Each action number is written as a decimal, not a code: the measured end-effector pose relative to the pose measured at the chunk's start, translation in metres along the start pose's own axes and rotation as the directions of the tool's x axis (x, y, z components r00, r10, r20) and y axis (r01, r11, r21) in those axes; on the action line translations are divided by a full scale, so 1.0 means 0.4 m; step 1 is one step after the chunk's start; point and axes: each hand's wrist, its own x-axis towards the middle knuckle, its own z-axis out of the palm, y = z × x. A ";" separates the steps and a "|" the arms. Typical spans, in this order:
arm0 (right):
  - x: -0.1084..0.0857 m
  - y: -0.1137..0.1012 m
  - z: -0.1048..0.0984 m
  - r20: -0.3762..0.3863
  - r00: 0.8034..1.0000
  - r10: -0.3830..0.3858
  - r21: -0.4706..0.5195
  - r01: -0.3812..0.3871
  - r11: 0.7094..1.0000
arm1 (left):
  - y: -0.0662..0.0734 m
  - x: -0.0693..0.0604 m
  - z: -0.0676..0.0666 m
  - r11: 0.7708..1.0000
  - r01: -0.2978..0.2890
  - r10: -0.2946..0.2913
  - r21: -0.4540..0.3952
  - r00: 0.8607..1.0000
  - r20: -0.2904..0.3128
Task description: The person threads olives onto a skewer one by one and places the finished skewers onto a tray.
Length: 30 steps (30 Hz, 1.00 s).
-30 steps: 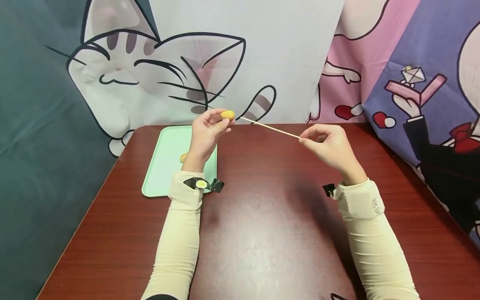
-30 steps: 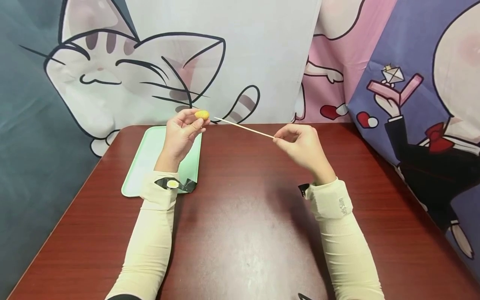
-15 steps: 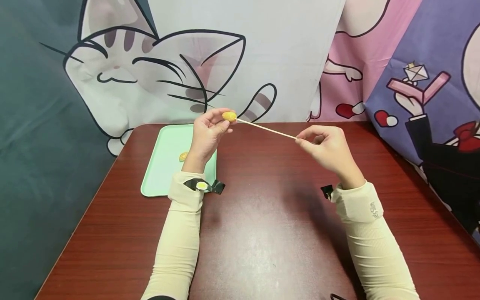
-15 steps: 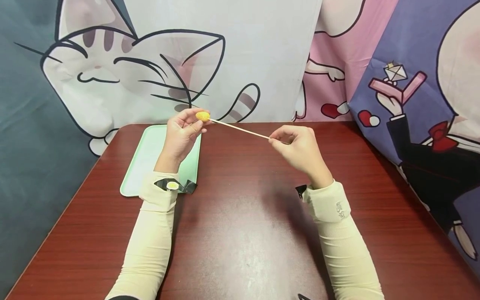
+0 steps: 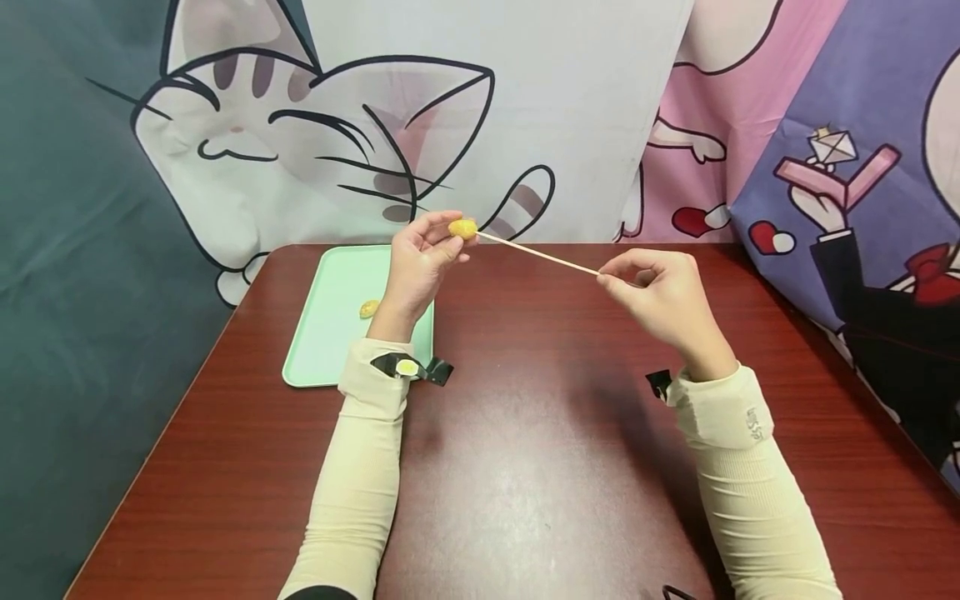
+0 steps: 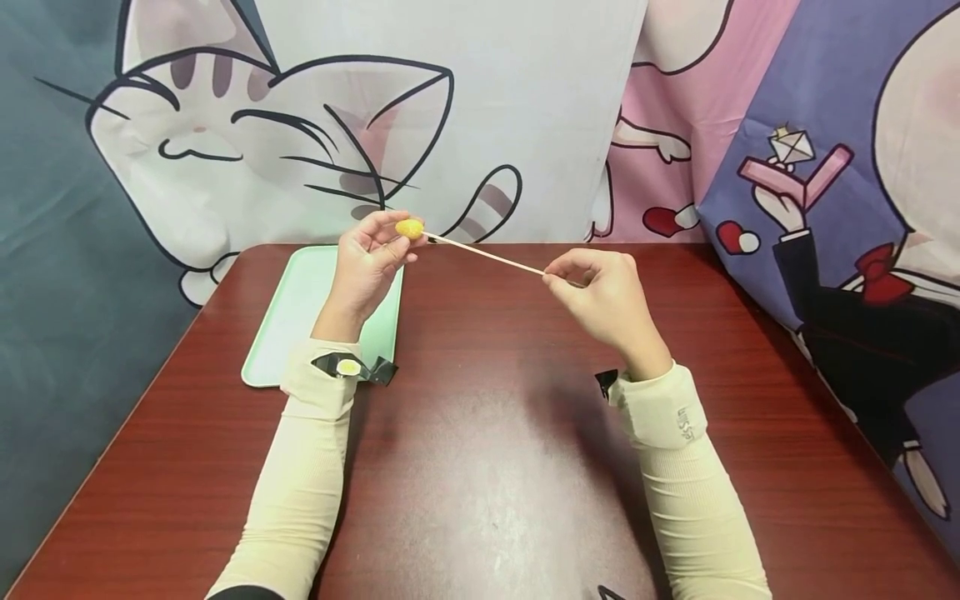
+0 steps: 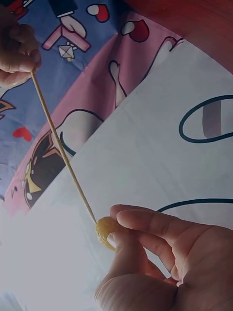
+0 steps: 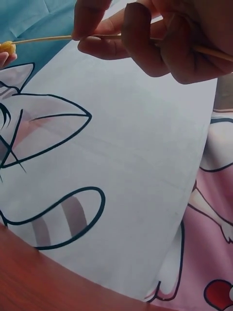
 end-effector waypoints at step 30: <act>-0.011 -0.008 -0.027 0.017 0.998 0.054 0.124 -0.056 0.991 | 0.009 -0.001 0.005 0.855 0.159 -0.121 -0.493 0.987 0.110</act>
